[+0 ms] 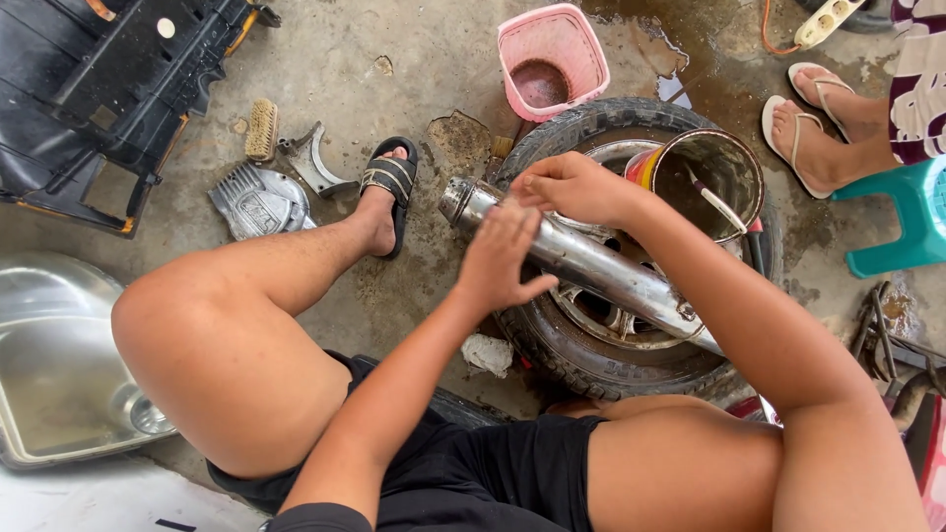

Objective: The person sits on the floor and scrubs a metal exhaust pipe resting on a tire using a small abrasive pad. They rotate the pipe to clean different sections and then use their fingers to wipe the surface.

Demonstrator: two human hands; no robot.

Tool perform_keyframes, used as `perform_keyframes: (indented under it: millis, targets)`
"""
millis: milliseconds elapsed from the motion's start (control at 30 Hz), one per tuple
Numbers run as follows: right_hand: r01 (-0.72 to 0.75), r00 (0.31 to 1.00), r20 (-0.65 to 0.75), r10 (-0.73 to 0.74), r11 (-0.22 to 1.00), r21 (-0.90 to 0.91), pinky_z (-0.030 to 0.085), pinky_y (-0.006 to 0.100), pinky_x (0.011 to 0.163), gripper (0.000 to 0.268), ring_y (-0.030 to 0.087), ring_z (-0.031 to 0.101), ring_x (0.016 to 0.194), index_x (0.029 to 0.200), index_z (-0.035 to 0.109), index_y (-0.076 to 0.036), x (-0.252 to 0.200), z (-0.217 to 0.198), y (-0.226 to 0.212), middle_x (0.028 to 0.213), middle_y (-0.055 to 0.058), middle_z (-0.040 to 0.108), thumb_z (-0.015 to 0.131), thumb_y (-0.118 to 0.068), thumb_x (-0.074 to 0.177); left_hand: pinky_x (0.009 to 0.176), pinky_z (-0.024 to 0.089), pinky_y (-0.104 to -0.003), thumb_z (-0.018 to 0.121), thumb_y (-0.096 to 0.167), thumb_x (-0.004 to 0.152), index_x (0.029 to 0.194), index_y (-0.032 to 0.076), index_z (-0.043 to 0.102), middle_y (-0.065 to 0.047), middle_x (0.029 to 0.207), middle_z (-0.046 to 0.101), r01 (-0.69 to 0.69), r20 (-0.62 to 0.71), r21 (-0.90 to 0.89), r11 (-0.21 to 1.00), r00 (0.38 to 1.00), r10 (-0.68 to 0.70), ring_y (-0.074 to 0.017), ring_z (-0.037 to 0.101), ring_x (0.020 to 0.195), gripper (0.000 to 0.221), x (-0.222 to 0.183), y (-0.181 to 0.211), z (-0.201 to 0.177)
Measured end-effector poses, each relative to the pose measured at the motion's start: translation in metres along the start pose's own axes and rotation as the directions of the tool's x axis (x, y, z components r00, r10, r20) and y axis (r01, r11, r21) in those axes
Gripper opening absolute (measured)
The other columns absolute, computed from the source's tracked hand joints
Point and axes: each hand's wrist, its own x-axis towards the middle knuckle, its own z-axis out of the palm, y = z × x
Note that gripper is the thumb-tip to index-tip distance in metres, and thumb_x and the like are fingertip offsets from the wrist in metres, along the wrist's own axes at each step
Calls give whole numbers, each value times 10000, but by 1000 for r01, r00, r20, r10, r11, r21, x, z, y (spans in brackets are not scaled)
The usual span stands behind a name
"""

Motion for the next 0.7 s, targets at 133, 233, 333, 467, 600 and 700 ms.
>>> perform_keyframes:
  millis: [133, 233, 333, 467, 600, 700]
  targets:
    - [80, 996, -45, -80, 997, -4, 525, 442, 1027, 362, 317, 648, 1227, 1316, 569, 84, -20, -5, 8, 1263, 274, 670, 487, -146, 1049, 1285, 96, -485, 493, 798, 866, 1582, 2, 295, -255, 1639, 283, 155, 90, 106, 982, 982, -165, -387, 216, 1546, 1089, -3, -20, -56]
    - [-13, 990, -142, -9, 988, -152, 581, 437, 936, 361, 330, 726, 1050, 1252, 647, 37, -29, -17, 43, 1087, 276, 734, 528, -247, 1063, 1289, 59, -479, 406, 859, 836, 1589, 15, 237, -239, 1674, 189, 227, 165, 54, 972, 958, -233, -357, 132, 1570, 1144, 4, 6, -57]
    - [-107, 985, -174, -1, 784, -611, 529, 543, 1012, 607, 391, 668, 1173, 1359, 637, -66, -30, -16, 130, 1270, 206, 701, 693, -471, 910, 1290, 62, -479, 387, 861, 841, 1597, 46, 243, -227, 1680, 183, 35, 302, 65, 997, 952, -53, -337, 136, 1572, 1121, 3, 35, -39]
    - [-160, 978, -206, -21, 554, -817, 546, 528, 1000, 916, 422, 647, 1182, 1466, 435, -126, -48, 8, 199, 1246, 219, 646, 680, -713, 806, 1265, 154, -500, 491, 803, 839, 1525, -25, 357, -275, 1554, 374, 21, 19, 30, 999, 1000, -21, -398, 307, 1494, 1083, -3, 3, -31]
    - [-140, 970, -234, -74, 617, -774, 490, 526, 1056, 942, 431, 593, 1250, 1547, 307, -127, -55, 6, 209, 1304, 211, 591, 629, -696, 869, 1270, 100, -516, 535, 821, 804, 1480, -109, 410, -305, 1552, 384, 139, -70, 40, 990, 988, -136, -426, 282, 1502, 1157, 3, -10, -34]
    - [-168, 972, -231, -28, 606, -778, 484, 528, 1058, 962, 428, 588, 1257, 1556, 283, -145, -51, 5, 210, 1320, 207, 579, 644, -699, 857, 1270, 138, -518, 409, 895, 789, 1465, -45, 452, -277, 1499, 461, -3, 73, 22, 1000, 997, 1, -395, 358, 1478, 1160, 22, 31, -23]
